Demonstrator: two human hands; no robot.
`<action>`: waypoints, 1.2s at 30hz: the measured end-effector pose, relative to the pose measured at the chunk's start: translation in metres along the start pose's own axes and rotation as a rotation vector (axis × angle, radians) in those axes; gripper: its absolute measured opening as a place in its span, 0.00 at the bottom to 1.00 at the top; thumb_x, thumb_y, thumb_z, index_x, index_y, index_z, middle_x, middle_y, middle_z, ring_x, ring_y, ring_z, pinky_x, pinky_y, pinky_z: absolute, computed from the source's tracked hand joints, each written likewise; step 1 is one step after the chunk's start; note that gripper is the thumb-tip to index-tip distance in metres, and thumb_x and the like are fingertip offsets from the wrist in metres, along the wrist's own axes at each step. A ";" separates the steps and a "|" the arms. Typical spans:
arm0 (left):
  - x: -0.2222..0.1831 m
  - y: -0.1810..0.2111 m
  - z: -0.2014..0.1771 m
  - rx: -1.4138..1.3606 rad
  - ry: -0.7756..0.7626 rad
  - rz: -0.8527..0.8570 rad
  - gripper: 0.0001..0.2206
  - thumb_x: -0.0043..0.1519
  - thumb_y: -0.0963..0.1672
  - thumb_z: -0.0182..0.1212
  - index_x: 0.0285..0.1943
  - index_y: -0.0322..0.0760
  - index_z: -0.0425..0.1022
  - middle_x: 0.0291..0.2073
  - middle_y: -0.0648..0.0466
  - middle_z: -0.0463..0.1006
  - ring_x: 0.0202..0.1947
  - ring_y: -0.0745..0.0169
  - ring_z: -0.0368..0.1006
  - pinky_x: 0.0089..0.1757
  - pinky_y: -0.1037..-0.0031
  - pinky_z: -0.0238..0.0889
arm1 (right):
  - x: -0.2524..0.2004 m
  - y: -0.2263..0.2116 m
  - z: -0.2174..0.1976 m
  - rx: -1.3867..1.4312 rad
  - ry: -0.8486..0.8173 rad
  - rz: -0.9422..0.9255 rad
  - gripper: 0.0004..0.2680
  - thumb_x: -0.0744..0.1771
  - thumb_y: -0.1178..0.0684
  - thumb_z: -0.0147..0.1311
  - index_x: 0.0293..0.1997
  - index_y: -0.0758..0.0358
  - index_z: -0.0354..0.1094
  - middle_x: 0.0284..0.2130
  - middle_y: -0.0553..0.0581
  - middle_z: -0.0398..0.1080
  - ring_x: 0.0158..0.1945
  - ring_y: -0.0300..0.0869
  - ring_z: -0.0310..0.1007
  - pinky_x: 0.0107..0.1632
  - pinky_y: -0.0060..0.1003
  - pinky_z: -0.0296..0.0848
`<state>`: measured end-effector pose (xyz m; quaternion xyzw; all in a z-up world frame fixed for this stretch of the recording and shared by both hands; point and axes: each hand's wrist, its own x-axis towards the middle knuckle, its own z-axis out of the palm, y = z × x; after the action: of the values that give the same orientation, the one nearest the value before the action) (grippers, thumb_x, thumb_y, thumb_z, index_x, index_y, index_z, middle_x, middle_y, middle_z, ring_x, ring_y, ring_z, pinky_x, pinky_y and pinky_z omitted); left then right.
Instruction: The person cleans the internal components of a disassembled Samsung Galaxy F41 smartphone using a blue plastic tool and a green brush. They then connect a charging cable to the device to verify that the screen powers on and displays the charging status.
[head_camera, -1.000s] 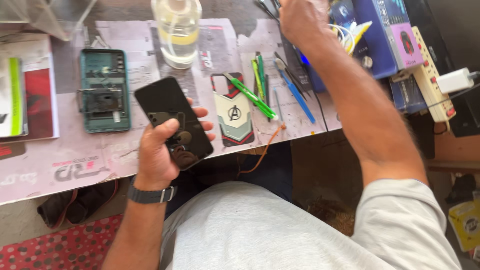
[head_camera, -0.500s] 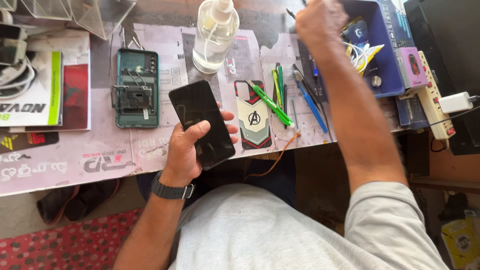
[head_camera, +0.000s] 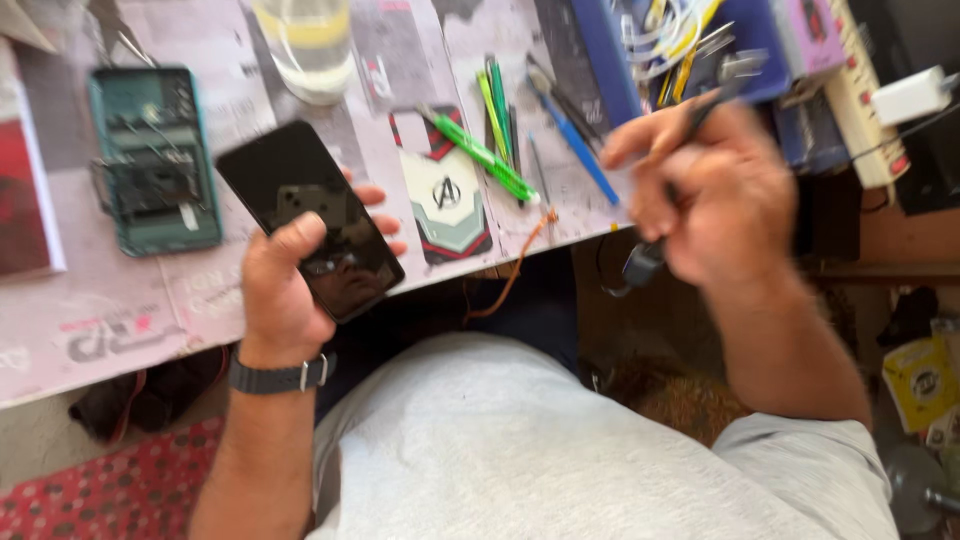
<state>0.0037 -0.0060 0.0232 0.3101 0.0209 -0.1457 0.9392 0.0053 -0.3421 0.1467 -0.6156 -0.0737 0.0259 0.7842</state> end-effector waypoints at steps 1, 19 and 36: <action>-0.001 -0.001 -0.001 0.003 0.007 0.007 0.27 0.62 0.45 0.62 0.68 0.24 0.63 0.55 0.34 0.75 0.49 0.41 0.78 0.49 0.47 0.77 | -0.007 0.014 0.002 0.113 0.028 0.113 0.06 0.65 0.69 0.41 0.40 0.67 0.62 0.43 0.70 0.74 0.20 0.32 0.65 0.24 0.28 0.69; -0.035 -0.003 0.016 -0.025 -0.119 -0.078 0.27 0.61 0.46 0.64 0.65 0.22 0.66 0.56 0.38 0.76 0.45 0.45 0.79 0.46 0.55 0.77 | -0.051 0.088 0.037 -0.250 0.176 -0.333 0.18 0.70 0.68 0.64 0.43 0.61 0.47 0.46 0.70 0.70 0.24 0.33 0.66 0.25 0.26 0.66; -0.034 -0.031 0.003 -0.361 -0.606 -0.340 0.19 0.68 0.43 0.63 0.61 0.18 0.72 0.58 0.31 0.73 0.43 0.45 0.79 0.47 0.63 0.75 | -0.049 0.107 0.070 0.038 -0.081 0.084 0.07 0.72 0.56 0.55 0.45 0.71 0.66 0.40 0.60 0.71 0.30 0.32 0.66 0.34 0.25 0.66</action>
<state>-0.0382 -0.0229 0.0119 0.0749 -0.1810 -0.3780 0.9048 -0.0477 -0.2557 0.0548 -0.6018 -0.0791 0.0853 0.7902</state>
